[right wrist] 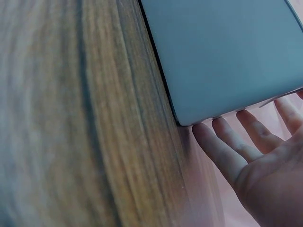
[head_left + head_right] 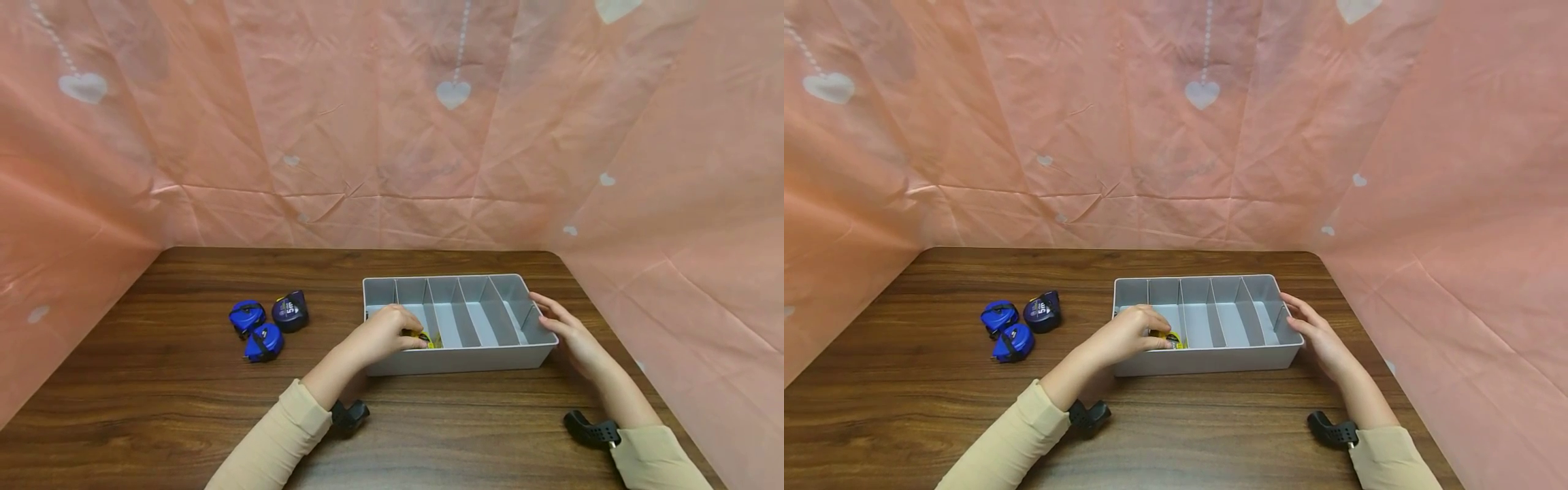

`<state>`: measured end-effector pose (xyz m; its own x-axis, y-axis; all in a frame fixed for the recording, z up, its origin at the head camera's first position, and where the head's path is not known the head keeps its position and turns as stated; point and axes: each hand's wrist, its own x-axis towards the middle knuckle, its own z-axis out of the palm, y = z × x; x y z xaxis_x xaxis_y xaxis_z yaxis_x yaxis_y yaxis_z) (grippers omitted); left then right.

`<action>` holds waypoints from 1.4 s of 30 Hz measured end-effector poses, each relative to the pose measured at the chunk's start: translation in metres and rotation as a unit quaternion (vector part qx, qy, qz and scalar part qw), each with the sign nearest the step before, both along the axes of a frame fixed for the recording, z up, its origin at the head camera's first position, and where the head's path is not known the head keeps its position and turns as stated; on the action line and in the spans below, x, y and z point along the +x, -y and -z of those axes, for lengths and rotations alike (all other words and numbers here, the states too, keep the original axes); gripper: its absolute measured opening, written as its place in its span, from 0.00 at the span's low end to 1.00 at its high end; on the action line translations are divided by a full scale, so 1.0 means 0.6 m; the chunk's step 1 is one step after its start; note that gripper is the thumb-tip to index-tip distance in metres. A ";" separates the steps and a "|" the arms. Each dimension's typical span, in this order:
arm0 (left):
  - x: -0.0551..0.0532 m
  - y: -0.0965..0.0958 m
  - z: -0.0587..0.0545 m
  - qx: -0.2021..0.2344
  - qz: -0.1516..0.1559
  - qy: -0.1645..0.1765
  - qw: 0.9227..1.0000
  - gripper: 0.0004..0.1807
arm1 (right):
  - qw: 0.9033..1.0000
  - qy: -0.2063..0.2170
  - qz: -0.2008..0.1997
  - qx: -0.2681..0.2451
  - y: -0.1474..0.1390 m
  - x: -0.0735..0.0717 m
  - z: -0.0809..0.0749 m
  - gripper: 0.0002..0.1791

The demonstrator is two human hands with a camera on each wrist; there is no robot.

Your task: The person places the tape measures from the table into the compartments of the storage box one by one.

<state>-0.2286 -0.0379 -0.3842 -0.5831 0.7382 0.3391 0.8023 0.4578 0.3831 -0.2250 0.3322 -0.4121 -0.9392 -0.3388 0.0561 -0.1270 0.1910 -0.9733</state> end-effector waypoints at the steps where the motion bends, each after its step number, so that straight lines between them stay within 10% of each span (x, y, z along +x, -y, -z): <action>1: 0.001 0.000 -0.001 -0.004 -0.002 0.001 1.000 0.05 | 1.000 0.001 -0.001 -0.001 0.000 0.000 0.000 0.27; 14: 0.002 0.009 -0.007 -0.060 0.014 -0.080 0.995 0.07 | 1.000 0.001 -0.005 -0.008 0.001 0.000 0.000 0.27; 42: 0.007 0.054 -0.041 -0.074 -0.121 -0.092 0.986 0.28 | 0.999 0.003 -0.013 -0.030 0.001 -0.001 0.002 0.27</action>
<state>-0.2244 -0.0701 -0.3598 -0.6870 0.6345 0.3543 0.7124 0.6842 0.1560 -0.2258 0.3317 -0.4134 -0.9308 -0.3584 0.0720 -0.1255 0.1282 -0.9838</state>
